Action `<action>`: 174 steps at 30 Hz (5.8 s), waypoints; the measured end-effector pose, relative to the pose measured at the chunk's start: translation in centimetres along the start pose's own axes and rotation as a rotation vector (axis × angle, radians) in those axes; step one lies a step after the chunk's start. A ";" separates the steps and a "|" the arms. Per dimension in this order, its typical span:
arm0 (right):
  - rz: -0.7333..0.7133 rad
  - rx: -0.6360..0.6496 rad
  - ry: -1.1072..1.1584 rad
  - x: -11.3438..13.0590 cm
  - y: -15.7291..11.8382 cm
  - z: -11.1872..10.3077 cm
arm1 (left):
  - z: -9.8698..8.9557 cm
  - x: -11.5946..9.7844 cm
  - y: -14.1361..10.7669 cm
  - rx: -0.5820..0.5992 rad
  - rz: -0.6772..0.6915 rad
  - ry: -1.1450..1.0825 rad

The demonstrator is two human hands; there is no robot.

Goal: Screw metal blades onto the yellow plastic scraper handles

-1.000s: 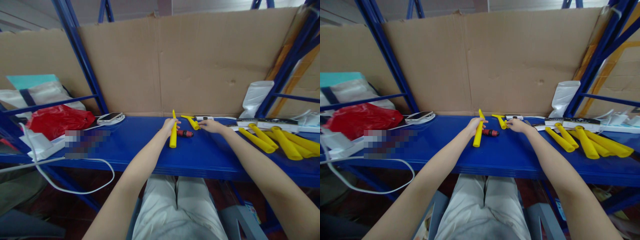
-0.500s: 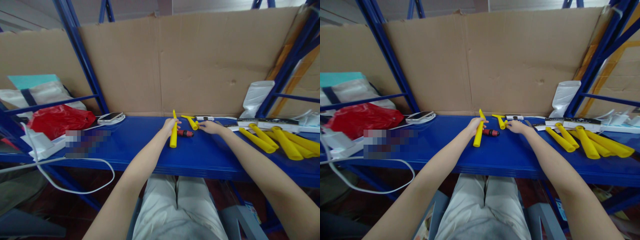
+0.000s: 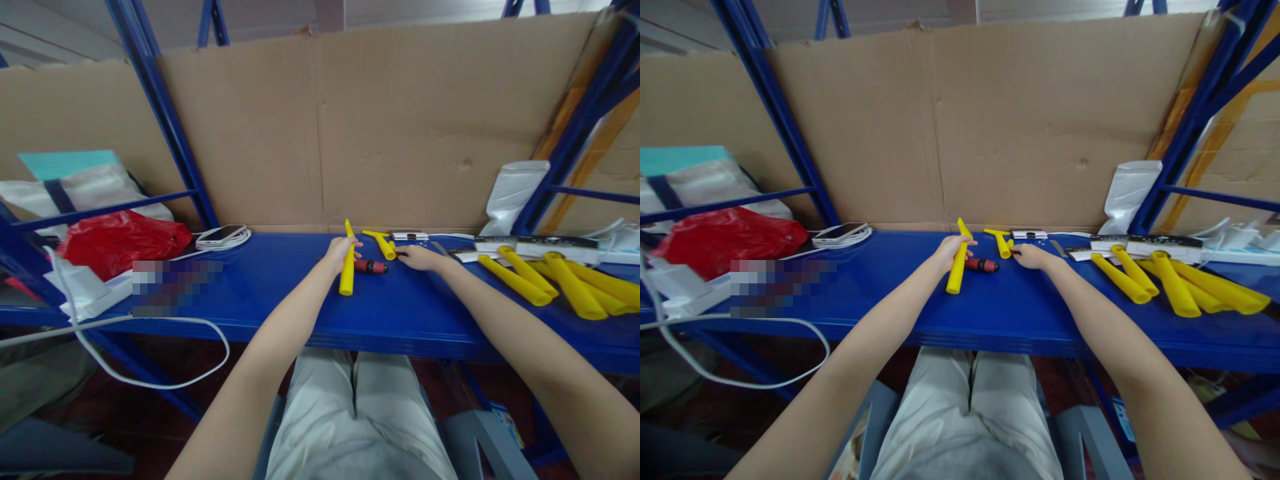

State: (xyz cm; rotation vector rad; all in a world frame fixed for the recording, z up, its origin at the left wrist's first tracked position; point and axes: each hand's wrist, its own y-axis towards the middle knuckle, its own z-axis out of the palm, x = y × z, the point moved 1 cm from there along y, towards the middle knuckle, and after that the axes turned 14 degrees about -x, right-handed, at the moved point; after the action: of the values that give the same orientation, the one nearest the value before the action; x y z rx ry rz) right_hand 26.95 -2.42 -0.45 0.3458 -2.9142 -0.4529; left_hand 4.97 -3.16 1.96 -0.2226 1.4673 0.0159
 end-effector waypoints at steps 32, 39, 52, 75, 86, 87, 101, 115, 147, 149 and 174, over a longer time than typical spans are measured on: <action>0.190 -0.418 0.691 1.1 -1.4 -4.1 | -0.4 0.3 0.8 -0.038 0.051 0.004; 0.306 -0.658 0.766 -0.4 -0.9 -3.7 | -0.6 0.3 1.1 -0.035 0.029 0.036; 0.293 -0.702 0.802 0.3 -0.9 -3.6 | -0.8 0.3 1.6 -0.071 0.016 0.048; 0.256 -0.708 0.814 0.5 -1.1 -3.6 | -0.7 0.2 1.2 -0.051 0.013 0.072; 0.271 -0.730 0.849 0.1 -1.5 -4.3 | -0.6 0.6 1.4 -0.003 0.048 0.086; 0.267 -0.735 0.891 0.0 -1.4 -4.4 | -0.6 0.6 1.4 0.001 0.048 0.100; 0.335 -0.972 0.710 -1.1 -0.6 -2.2 | -0.3 0.5 0.9 -0.013 0.048 0.123; 0.338 -0.972 0.739 -1.4 -0.8 -2.7 | 0.1 0.5 0.1 -0.001 0.053 0.160; 0.438 -0.778 1.081 0.1 -1.3 -3.5 | 0.1 0.3 0.1 -0.033 0.113 0.165; 0.432 -0.771 1.051 0.3 -1.4 -3.4 | 0.0 0.3 0.2 -0.042 0.111 0.167; 0.476 -0.702 1.090 1.0 -1.7 -3.6 | -0.1 0.4 0.6 -0.061 0.129 0.161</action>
State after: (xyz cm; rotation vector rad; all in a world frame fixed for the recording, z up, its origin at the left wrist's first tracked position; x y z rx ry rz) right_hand 27.06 -5.26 2.58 -0.1759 -1.5735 -0.8171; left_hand 4.82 -2.59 1.51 -0.1815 1.6411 0.1507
